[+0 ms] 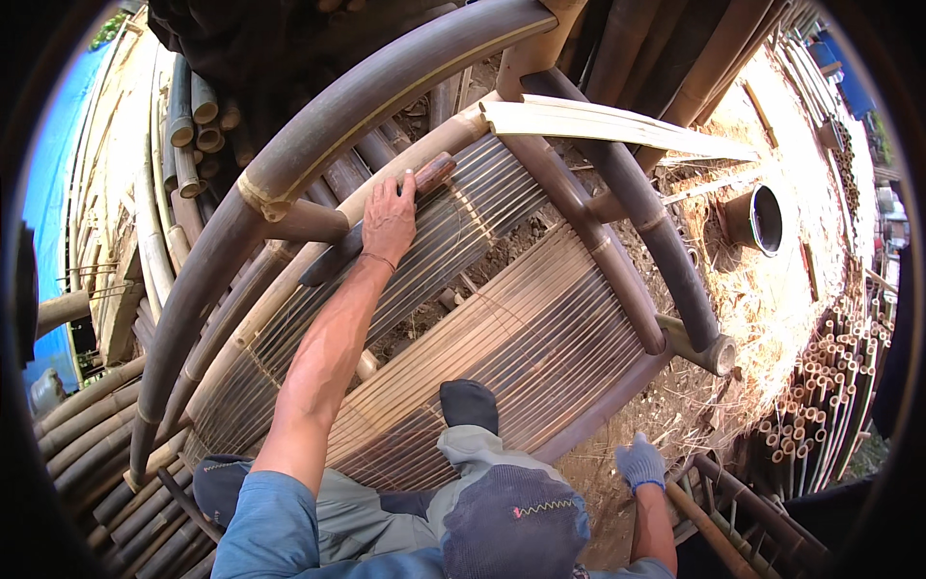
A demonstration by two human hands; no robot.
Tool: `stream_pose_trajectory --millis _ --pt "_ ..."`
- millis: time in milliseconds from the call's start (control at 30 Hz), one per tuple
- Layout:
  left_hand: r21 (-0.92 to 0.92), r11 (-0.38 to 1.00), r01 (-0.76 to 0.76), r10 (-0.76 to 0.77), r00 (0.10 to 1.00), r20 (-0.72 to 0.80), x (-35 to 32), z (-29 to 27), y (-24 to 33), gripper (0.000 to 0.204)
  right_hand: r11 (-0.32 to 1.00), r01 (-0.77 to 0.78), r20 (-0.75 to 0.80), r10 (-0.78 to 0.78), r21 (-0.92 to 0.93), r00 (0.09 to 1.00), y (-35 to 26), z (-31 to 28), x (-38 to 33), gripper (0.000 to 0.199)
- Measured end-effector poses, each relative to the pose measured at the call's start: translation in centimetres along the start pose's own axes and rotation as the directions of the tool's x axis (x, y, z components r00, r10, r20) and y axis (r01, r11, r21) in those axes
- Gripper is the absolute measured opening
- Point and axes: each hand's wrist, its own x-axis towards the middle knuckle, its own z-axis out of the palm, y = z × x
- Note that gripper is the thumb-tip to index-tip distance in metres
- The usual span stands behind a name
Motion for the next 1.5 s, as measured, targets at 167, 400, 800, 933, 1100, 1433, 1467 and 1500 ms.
stream_pose_trajectory --millis 167,400,800,933,1100,1433,1467,1500 --pt "-0.078 0.995 -0.062 0.042 0.972 -0.232 -1.9 -3.4 1.9 0.033 0.775 0.597 -0.510 -0.435 0.208 0.742 -17.4 -9.8 -0.2 0.057" --pt "-0.128 0.991 -0.040 0.073 0.963 0.259 -21.8 -8.2 -0.7 0.011 0.383 0.778 -0.708 -0.698 -0.497 -0.109 -32.6 -12.9 10.7 0.051" --pt "0.081 0.996 -0.033 0.031 0.999 0.030 -29.7 -8.1 -6.2 0.018 0.269 0.775 -0.583 -0.798 -0.572 -0.153 -33.1 -13.6 17.2 0.040" --pt "-0.085 0.963 0.255 -0.243 0.961 0.129 -30.1 -8.1 -3.4 0.019 0.251 0.779 -0.541 -0.831 -0.574 -0.131 -31.4 -15.0 18.2 0.043" --pt "-0.280 0.857 0.433 -0.354 0.889 0.290 -30.1 -8.4 -3.6 0.037 0.257 0.797 -0.549 -0.828 -0.546 -0.110 -30.9 -14.9 18.3 0.033" --pt "-0.230 0.848 0.478 -0.304 0.794 0.527 -29.9 -7.1 -2.9 0.055 0.376 0.752 -0.654 -0.750 -0.541 -0.095 -31.6 -15.3 16.8 0.025" --pt "-0.223 0.838 0.499 -0.292 0.754 0.589 -29.7 -7.2 -2.5 0.051 0.392 0.669 -0.617 -0.777 -0.631 -0.126 -31.3 -15.6 16.7 0.016" --pt "-0.236 0.828 0.508 -0.331 0.784 0.525 -31.5 -7.2 -2.6 0.048 0.446 0.567 -0.507 -0.860 -0.693 0.057 -32.5 -15.4 13.6 0.011"
